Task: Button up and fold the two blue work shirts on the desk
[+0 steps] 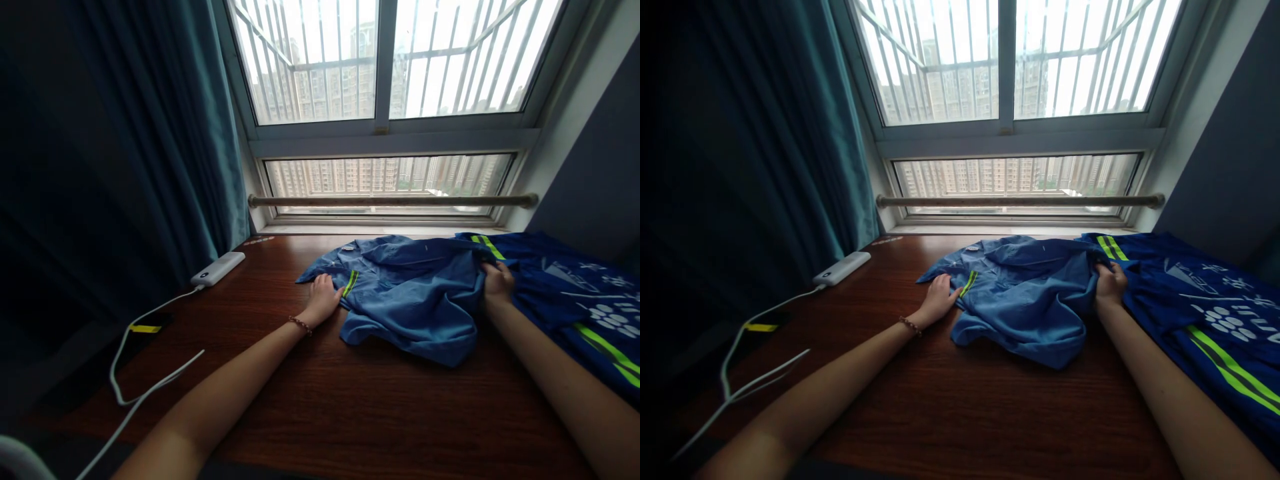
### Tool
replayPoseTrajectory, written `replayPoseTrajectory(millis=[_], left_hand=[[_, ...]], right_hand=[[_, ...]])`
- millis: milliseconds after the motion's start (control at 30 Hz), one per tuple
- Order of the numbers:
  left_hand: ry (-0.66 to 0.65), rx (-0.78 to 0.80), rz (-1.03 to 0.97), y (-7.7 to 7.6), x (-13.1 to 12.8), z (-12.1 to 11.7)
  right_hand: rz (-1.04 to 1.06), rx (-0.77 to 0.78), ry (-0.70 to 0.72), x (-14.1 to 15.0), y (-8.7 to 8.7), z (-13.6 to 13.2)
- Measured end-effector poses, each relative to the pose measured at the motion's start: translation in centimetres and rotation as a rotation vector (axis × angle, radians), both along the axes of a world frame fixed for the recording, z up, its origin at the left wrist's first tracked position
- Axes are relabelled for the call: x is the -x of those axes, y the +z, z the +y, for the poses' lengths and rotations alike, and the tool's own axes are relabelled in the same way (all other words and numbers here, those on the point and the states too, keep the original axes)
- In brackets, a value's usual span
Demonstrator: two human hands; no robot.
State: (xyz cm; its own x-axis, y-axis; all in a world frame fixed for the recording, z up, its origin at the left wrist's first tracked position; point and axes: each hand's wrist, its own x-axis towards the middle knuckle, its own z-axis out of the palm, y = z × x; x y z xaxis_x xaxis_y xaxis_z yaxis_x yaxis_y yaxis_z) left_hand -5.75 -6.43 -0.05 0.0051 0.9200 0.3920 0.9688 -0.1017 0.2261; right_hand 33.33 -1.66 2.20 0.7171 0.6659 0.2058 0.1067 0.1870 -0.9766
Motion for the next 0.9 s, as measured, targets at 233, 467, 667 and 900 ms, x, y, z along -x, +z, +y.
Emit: replayPoseTrajectory(millis=[233, 467, 667, 900], left_hand=[[-0.181, 0.005, -0.013, 1.3, 0.2, -0.5], [0.148, -0.31, -0.382, 2.0, 3.8, 2.2], [0.289, -0.197, -0.81, 0.5, 3.8, 3.4], [-0.131, -0.164, -0.358, 2.8, -0.2, -0.2]], right_hand=[[-0.137, 0.179, 0.953, 1.4, 2.0, -1.8], [-0.063, 0.335, 1.143, 2.3, 2.7, -2.7], [0.016, 0.307, 1.092, 4.1, 2.1, -2.8], [-0.022, 0.179, 0.837, 3.2, 1.8, -1.6]])
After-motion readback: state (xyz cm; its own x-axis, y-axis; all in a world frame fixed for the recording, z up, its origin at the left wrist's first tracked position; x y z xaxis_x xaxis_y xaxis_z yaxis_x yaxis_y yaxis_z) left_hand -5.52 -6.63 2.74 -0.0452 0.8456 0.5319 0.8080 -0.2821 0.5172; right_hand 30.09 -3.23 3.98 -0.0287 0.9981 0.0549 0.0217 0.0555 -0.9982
